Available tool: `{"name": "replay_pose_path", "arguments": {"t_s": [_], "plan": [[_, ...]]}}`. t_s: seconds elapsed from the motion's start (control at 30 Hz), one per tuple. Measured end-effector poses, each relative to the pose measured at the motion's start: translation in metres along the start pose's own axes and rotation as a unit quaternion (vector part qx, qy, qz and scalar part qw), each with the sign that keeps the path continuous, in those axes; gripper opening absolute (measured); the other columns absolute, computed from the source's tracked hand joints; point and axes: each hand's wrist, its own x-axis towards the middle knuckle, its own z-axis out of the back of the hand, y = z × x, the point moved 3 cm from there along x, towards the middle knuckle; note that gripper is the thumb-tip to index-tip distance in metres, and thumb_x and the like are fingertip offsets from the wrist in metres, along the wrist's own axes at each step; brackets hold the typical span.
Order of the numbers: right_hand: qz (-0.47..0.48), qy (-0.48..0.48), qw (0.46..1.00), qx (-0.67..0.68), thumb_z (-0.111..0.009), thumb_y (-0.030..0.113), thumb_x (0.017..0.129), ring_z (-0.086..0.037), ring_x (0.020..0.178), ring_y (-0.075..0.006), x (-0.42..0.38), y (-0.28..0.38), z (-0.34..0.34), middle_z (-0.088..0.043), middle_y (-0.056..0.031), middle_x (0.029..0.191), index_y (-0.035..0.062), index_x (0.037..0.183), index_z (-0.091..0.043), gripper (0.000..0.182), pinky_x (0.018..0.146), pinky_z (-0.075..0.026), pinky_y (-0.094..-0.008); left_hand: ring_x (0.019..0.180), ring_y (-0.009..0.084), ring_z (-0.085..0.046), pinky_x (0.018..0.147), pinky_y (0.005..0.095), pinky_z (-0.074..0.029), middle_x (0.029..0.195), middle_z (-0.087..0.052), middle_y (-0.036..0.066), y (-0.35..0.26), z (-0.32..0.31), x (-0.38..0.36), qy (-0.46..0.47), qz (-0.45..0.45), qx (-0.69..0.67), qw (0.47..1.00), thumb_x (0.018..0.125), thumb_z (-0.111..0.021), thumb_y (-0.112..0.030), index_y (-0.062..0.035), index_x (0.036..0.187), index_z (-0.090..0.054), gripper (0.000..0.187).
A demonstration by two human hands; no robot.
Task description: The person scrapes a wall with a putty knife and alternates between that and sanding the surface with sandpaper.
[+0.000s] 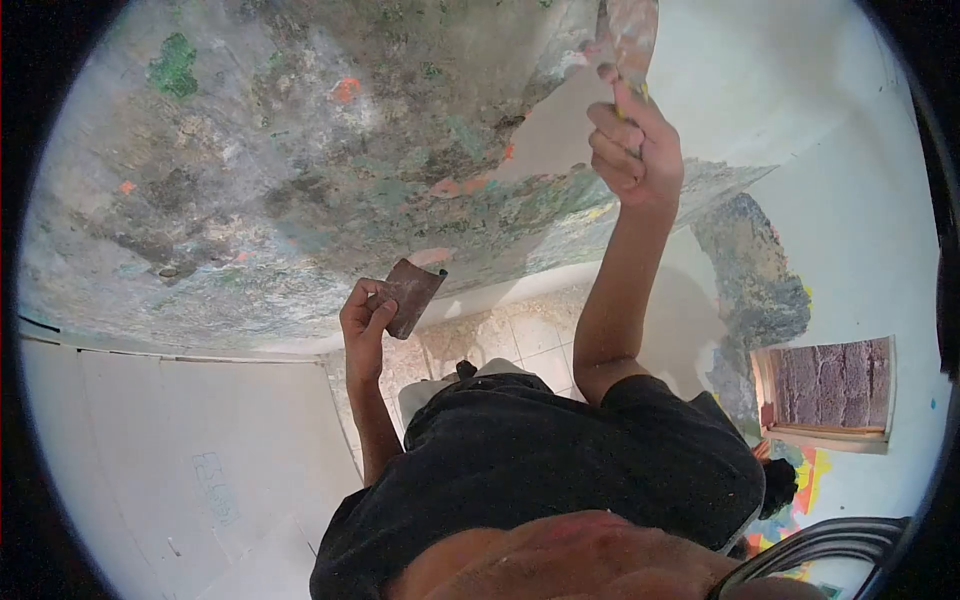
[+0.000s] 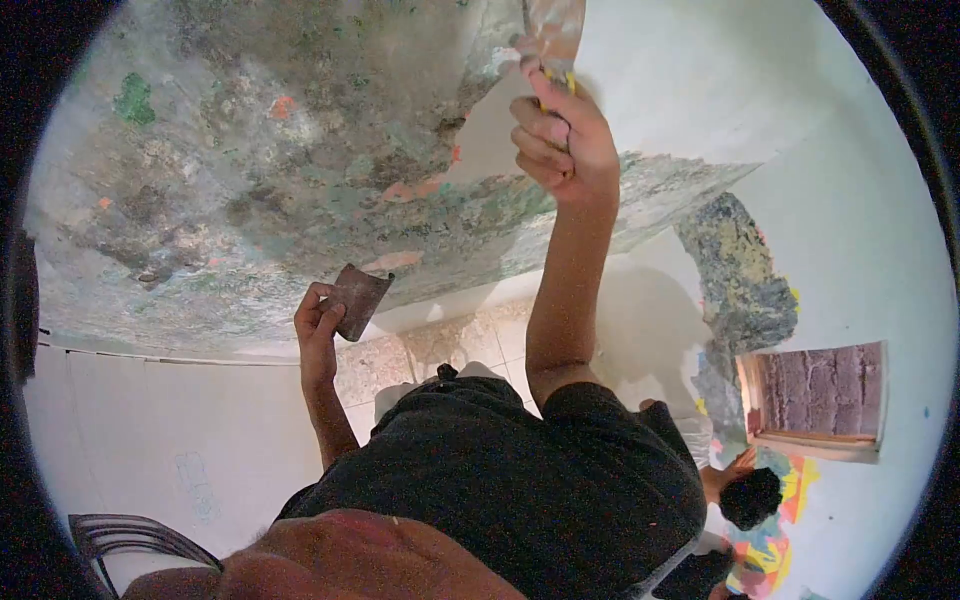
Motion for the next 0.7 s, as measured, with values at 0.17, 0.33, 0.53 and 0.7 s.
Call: {"name": "replay_pose_path", "arguments": {"t_s": [0.17,0.33,0.53,0.7], "plan": [[-0.004,-0.025,0.999,0.021,-0.048,0.023,0.103,-0.026,0.033,-0.0037,-0.013,-0.025,0.008,-0.040,0.0054,0.058,0.0144,0.112,-0.051,0.013,0.026,-0.020,-0.0194,0.072,0.0053,-0.053,0.064,0.0217,-0.040,0.083,-0.061,-0.001,0.000,0.001,0.000,0.007,-0.018,0.002,1.000,0.089,-0.059,-0.001,-0.0064,0.098,-0.054,0.012],[0.003,-0.075,0.997,0.021,-0.050,0.023,0.102,-0.025,0.032,-0.0037,-0.002,-0.011,-0.002,-0.038,0.0058,0.056,0.0149,0.113,-0.050,0.013,0.026,-0.020,-0.0197,0.072,0.0048,-0.052,0.064,0.0218,-0.039,0.082,-0.061,-0.001,-0.005,-0.003,-0.004,0.010,-0.004,0.006,1.000,0.089,-0.059,-0.002,-0.0062,0.098,-0.054,0.011],[-0.007,-0.034,0.999,0.023,-0.049,0.024,0.103,-0.027,0.034,-0.0033,-0.005,-0.019,-0.008,-0.037,0.0062,0.056,0.0148,0.115,-0.049,0.015,0.026,-0.021,-0.0191,0.076,0.0061,-0.054,0.068,0.0221,-0.041,0.084,-0.062,-0.001,-0.002,0.004,0.001,0.002,-0.005,-0.001,1.000,0.089,-0.058,0.000,-0.0055,0.099,-0.054,0.013],[0.002,-0.013,0.999,0.032,-0.045,0.024,0.104,-0.027,0.034,-0.0028,-0.010,-0.029,-0.004,-0.037,0.0066,0.056,0.0142,0.113,-0.050,0.014,0.027,-0.022,-0.0189,0.076,0.0062,-0.055,0.069,0.0215,-0.041,0.085,-0.062,0.000,-0.009,-0.002,-0.001,-0.012,-0.016,0.000,1.000,0.088,-0.058,0.001,-0.0057,0.099,-0.054,0.013]]}}
